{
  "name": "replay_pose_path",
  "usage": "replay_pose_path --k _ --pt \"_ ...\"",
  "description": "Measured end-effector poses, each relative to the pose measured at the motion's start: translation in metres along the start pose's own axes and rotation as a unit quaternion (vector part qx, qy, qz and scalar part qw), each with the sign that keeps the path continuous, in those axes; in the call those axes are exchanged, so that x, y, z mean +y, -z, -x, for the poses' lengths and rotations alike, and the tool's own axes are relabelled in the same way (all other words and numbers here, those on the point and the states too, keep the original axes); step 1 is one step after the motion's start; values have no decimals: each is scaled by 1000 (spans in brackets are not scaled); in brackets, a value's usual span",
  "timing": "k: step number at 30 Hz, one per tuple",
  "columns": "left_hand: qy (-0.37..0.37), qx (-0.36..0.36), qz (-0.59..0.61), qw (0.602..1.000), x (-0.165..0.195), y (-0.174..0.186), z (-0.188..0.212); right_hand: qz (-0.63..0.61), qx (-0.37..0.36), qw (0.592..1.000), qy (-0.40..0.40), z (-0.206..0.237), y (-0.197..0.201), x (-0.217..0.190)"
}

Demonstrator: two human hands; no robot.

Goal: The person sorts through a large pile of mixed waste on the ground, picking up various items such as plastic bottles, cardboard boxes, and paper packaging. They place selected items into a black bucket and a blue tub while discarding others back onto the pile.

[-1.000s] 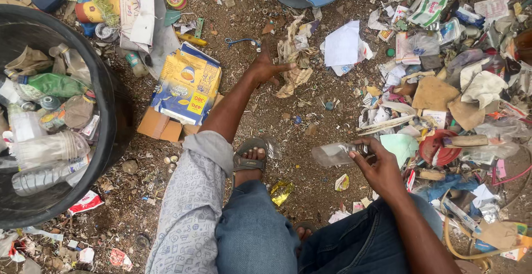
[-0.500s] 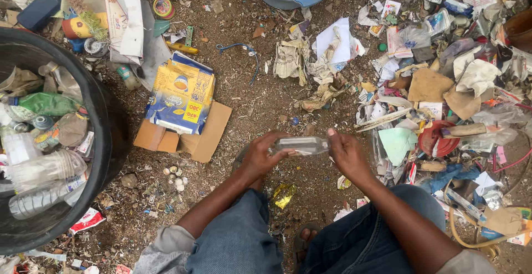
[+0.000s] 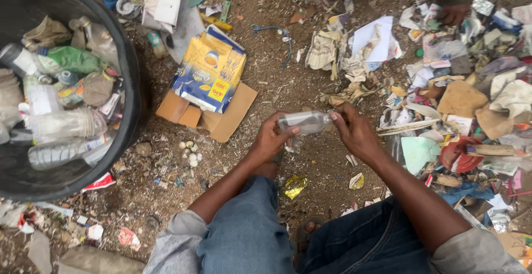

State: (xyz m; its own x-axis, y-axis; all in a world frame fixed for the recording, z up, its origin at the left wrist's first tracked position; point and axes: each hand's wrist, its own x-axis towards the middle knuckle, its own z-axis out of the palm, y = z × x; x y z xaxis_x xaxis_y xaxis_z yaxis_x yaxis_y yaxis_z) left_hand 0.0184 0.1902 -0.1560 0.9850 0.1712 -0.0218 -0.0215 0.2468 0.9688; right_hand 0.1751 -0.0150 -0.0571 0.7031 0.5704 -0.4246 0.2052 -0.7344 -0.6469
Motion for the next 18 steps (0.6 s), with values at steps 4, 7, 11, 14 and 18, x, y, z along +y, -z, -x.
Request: replay_pose_path --k 4,7,11,14,18 --pt "274 72 175 943 9 9 16 -89 -31 994 56 6 -9 -17" --pt "310 92 265 908 17 24 33 -96 -35 988 117 5 -29 -29" --pt "283 153 317 892 30 56 64 -190 -63 969 145 -11 -70 -52" --pt "309 265 363 838 32 89 106 -192 -95 955 206 -24 -117 -83" --pt "306 370 356 802 16 137 163 -307 -123 908 257 -30 -188 -121"
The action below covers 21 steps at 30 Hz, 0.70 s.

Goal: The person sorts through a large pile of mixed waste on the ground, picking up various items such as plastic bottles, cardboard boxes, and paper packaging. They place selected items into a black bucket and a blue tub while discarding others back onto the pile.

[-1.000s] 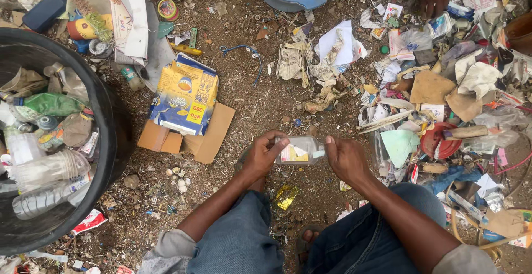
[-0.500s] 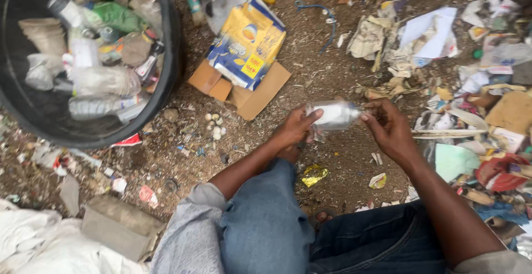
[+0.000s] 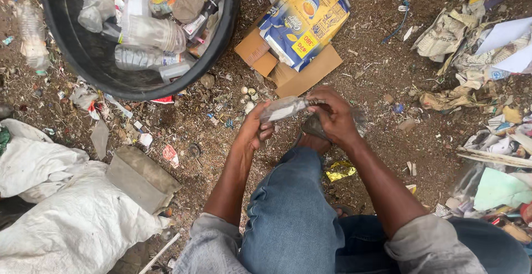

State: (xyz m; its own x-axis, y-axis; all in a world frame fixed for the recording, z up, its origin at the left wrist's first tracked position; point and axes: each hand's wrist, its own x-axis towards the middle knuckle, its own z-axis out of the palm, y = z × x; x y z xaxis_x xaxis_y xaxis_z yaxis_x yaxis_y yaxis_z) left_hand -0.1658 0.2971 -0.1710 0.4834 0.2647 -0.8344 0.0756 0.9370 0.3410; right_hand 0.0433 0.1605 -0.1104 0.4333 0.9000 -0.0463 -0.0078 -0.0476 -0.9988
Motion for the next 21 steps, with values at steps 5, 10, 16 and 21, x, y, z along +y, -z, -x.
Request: replay_pose_path --k 5,10,16,21 --pt "-90 72 87 990 13 80 13 -11 30 998 -52 -6 -15 23" --pt "-164 125 53 977 0 84 39 204 -93 974 -37 -22 -49 48" --pt "-242 102 -7 965 45 7 76 76 -52 990 -109 -13 -54 41" --pt "-390 184 100 897 144 -25 106 67 14 977 -202 46 38 -17"
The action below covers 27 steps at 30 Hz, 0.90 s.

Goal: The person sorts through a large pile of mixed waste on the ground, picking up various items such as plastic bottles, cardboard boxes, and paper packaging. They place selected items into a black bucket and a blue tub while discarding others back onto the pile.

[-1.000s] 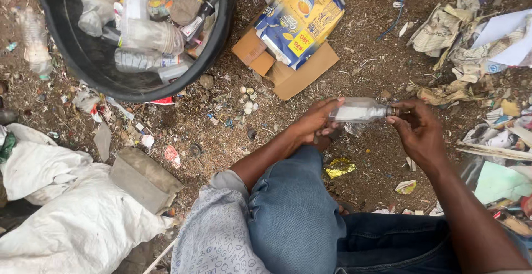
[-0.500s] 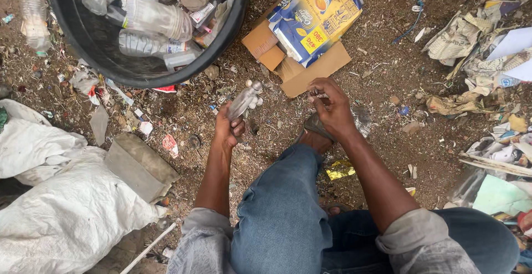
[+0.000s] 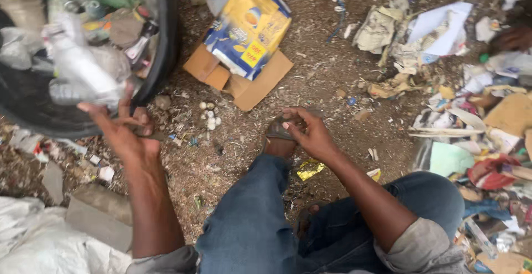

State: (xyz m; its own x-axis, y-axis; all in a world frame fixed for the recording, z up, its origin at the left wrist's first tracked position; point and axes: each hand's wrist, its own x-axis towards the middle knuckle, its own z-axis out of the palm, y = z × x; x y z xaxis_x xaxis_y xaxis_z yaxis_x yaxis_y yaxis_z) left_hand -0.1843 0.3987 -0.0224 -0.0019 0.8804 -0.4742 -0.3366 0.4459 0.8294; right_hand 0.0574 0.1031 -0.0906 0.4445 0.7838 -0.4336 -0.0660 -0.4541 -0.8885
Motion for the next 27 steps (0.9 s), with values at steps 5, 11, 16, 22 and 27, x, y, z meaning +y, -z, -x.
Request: replay_pose_path --k 5,11,16,22,27 --pt "94 -235 -91 963 -71 -24 40 31 65 997 -33 74 85 -21" --pt "334 -354 -176 855 -192 -78 55 60 204 977 -25 187 178 3" --pt "402 -407 -234 786 -238 -112 81 -95 380 917 -77 250 227 42" --pt "491 -503 -142 697 -272 -135 134 -147 404 901 -60 275 216 70" --pt "471 -543 -198 667 -277 -146 154 -117 418 900 -41 288 213 68"
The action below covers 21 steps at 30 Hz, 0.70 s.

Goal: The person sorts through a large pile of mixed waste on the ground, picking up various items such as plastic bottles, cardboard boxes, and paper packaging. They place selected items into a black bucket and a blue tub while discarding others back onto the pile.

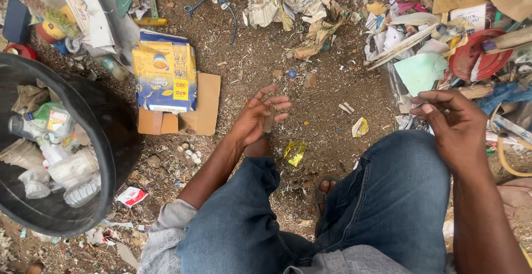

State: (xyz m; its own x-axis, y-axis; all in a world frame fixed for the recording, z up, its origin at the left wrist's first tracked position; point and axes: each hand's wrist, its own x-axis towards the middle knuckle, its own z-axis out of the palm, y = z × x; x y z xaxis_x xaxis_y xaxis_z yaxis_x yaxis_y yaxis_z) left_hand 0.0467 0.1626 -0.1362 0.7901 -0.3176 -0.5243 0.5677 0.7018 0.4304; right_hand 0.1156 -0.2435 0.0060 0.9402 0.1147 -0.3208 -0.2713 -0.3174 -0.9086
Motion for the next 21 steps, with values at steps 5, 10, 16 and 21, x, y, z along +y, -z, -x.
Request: replay_pose_path --k 5,10,16,21 --pt "-52 57 -47 996 1 25 6 -6 13 1000 2 1 -5 -2" --pt "-122 223 -402 880 13 99 48 96 -19 995 -23 -2 -8 -14" --pt "119 190 -709 669 17 153 112 325 -266 907 40 -63 -40 -19" --pt "257 164 -593 745 2 148 111 463 -418 774 107 -135 -149 22"
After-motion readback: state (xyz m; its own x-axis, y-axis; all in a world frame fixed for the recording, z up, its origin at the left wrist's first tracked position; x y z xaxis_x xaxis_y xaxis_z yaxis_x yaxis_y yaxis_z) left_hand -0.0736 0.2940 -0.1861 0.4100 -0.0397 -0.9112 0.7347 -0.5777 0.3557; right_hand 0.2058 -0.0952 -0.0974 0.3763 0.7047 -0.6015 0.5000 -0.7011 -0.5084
